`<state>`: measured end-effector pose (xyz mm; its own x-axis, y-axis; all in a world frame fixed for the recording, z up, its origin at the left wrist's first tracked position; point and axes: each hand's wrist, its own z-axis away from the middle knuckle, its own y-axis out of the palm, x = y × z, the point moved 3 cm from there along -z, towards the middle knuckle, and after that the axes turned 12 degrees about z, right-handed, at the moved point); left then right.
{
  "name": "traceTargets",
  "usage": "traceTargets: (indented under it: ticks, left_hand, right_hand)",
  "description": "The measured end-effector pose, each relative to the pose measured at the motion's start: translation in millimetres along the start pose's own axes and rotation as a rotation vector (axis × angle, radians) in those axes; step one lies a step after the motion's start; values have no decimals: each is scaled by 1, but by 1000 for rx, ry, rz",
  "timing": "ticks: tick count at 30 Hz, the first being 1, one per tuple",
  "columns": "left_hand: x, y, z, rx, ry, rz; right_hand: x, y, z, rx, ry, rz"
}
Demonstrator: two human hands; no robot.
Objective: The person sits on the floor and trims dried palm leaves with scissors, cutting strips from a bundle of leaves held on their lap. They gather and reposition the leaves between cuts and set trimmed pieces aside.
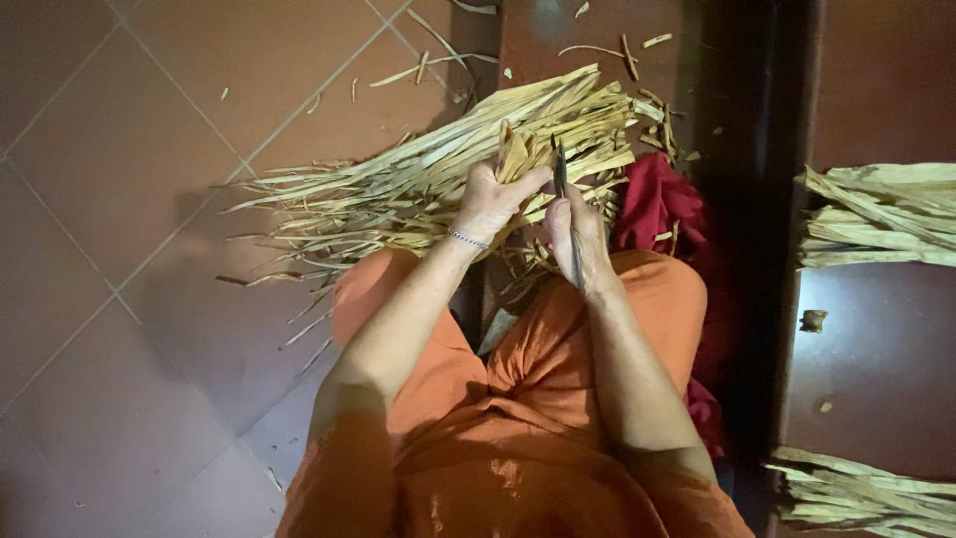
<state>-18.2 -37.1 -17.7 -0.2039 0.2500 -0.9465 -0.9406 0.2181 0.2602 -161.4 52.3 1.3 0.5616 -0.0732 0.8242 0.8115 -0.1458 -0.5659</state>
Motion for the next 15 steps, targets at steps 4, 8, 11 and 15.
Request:
traceTargets:
  ticks: [4, 8, 11, 15]
  left_hand:
    - [-3, 3, 0, 49, 72, 71]
    - [-3, 2, 1, 10, -39, 56]
    - [-6, 2, 2, 1, -56, 57]
    - [-8, 1, 2, -27, -102, -2]
  right_hand:
    - [4, 1, 2, -35, -18, 31]
    - [2, 5, 6, -74, -9, 15]
    - [-2, 7, 8, -73, -19, 22]
    - [-4, 10, 6, -50, -5, 40]
